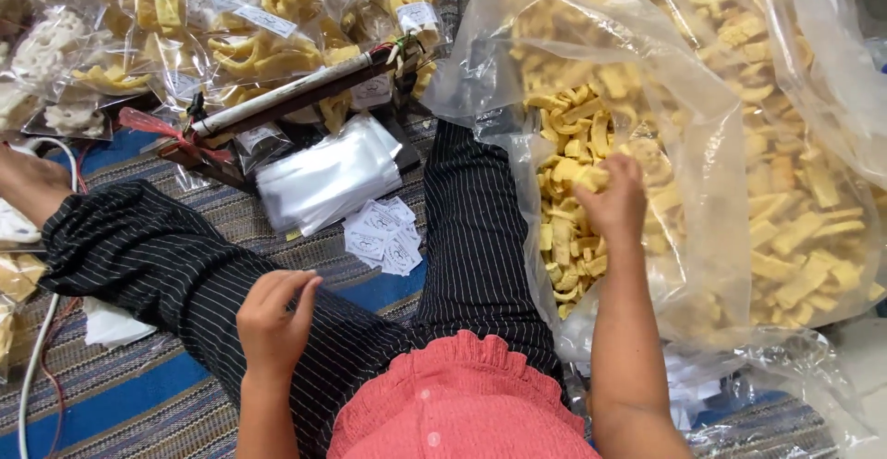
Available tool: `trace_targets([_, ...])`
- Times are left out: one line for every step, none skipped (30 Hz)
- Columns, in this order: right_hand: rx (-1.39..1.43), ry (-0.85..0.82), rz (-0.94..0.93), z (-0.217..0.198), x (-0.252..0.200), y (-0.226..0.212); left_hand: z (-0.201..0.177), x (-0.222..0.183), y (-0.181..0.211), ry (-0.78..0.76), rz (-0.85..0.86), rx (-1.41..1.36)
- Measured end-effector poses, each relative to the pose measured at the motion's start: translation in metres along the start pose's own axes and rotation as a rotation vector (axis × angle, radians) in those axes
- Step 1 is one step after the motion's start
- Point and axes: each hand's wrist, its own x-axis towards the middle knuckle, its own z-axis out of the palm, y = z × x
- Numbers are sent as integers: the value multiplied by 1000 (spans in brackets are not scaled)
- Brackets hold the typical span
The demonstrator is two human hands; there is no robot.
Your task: Packing small portions of snacks into plastic bags with labels while sitting on the floor.
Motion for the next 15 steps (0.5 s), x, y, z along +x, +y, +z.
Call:
trace_targets([182,98,-60,-3,1,8,0,1,1,20,10,4])
trace_targets([366,200,-119,-8,3,15,2,4,3,41,23,7])
trace_targets([365,203,-118,-8,5,19,3,5,7,41,25,4])
trace_targets([714,146,-127,-9,5,24,5,6,12,43,27,-4])
trace_targets([1062,83,-135,-9,6,29,6,7,16,45,29,-12])
trace_targets([1062,83,-135,-8,7,32,10,7,18,46,29,-13])
trace_targets([1252,56,-154,-7,9,34,13,7,19,26,29,-50])
trace_targets([1443,23,-174,-5,10,35,14,7,19,7,26,-85])
trace_targets([1444,19,-176,-4,4,28,24,2,8,10,24,-83])
trace_targets([1478,68,-167,-3,1,19,34,-1,-3,-9,93,-65])
trace_targets([1512,116,-157,-3,-2,10,43,-3,-15,-28,161,-46])
trace_targets([1515,107,-170,-6,-13,-7,50,-6,-12,-15,158,-40])
trace_targets([1503,107,-251,-9,-24,-25,56,-8,-9,-54,205,13])
trace_targets([1490,104,-334,-13,-34,-44,62,-9,-7,-91,246,67])
trace_targets([1492,91,-350,0,-40,-52,72,-9,-1,-76,239,75])
